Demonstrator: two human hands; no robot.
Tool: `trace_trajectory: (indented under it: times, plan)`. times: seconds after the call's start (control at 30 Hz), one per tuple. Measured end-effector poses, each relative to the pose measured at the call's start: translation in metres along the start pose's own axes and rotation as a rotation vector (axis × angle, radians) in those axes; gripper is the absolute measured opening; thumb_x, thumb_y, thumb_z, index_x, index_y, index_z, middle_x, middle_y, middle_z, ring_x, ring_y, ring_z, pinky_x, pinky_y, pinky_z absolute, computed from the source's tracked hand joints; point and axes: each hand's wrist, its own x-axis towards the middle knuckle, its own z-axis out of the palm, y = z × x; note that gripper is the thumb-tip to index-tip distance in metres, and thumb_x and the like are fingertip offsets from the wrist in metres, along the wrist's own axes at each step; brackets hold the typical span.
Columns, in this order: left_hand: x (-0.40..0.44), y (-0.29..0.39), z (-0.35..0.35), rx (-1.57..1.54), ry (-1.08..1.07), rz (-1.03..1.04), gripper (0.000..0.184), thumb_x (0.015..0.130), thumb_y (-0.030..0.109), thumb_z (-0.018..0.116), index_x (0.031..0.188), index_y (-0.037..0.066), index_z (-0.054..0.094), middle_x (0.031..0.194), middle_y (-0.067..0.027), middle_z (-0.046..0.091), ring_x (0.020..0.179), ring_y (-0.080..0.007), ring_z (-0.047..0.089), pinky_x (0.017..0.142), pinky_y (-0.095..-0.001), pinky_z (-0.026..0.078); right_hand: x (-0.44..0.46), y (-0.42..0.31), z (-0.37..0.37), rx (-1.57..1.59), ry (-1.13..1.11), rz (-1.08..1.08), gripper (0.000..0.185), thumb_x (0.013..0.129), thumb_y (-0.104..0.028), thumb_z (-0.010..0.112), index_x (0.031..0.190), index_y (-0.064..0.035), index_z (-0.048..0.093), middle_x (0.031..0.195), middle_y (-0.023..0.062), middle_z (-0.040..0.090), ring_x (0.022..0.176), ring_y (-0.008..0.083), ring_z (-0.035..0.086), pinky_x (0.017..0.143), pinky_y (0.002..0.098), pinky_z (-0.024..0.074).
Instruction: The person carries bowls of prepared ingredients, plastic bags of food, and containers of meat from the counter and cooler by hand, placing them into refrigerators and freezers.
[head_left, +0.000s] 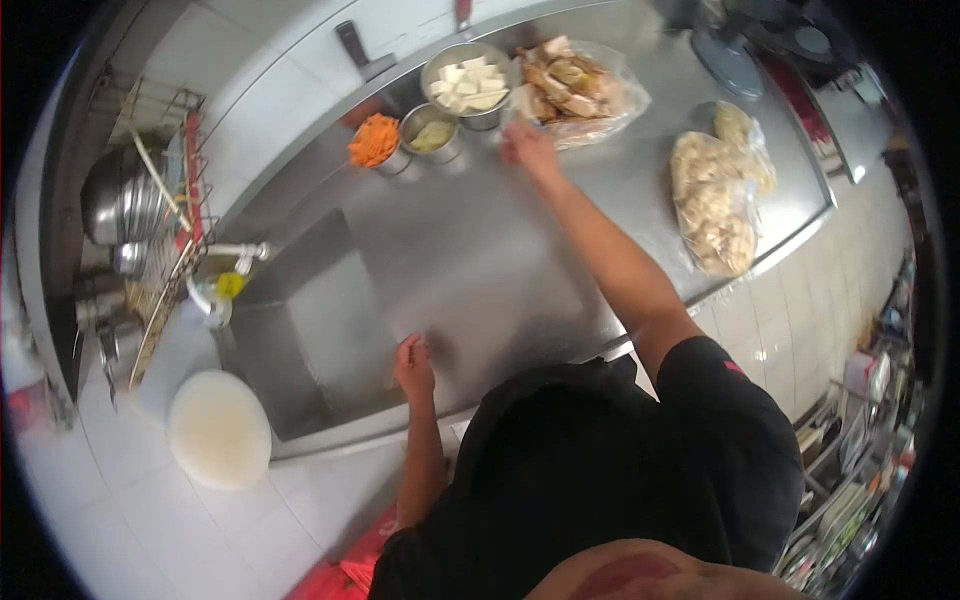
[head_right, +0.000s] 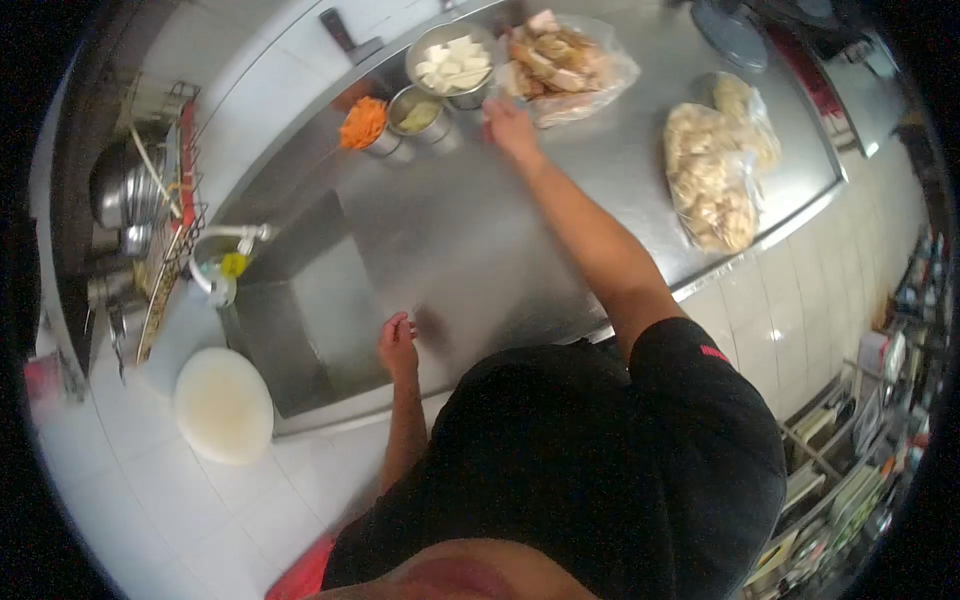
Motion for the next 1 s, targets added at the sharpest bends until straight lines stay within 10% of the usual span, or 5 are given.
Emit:
trace_trajectory:
  times: [0.4,0.9,1.0]
  plan:
    - [-0.075,-0.034,0.001,-0.076,0.055,-0.211,0.018,0.092,0.011,0.055,0.103,-0.001,0.062,0.085,-0.0044,0.064,0.077,-0.0101,0.059,0.069,-0.0237,0.048,0.075,-0.025,0.039,0.113,0.226,0.035,0.018,0.08,-0.006,0.057,0.089,0.0104,0.059,0.084,0.0133,0.064,0.069,0.0213,0.064,0.053,0.032,0.0538]
    - [-0.016,-0.028,-0.023,-0.076,0.072,-0.132,0.018,0.094,0.013,0.052,0.103,0.002,0.063,0.089,-0.0049,0.065,0.075,-0.0119,0.061,0.066,-0.0259,0.052,-0.159,0.049,-0.097,-0.218,-0.278,0.453,0.015,0.084,-0.015,0.062,0.084,-0.0002,0.061,0.072,0.0053,0.06,0.065,0.0147,0.058,0.056,0.0289,0.0505]
    - [-0.009,-0.018,-0.025,-0.077,0.087,-0.072,0.017,0.094,0.012,0.052,0.103,0.002,0.063,0.092,-0.005,0.065,0.077,-0.0123,0.062,0.066,-0.0261,0.052,-0.126,0.07,-0.11,-0.516,-0.577,0.126,0.014,0.082,-0.015,0.064,0.083,-0.0012,0.06,0.072,0.0032,0.059,0.062,0.0139,0.055,0.059,0.0301,0.0482]
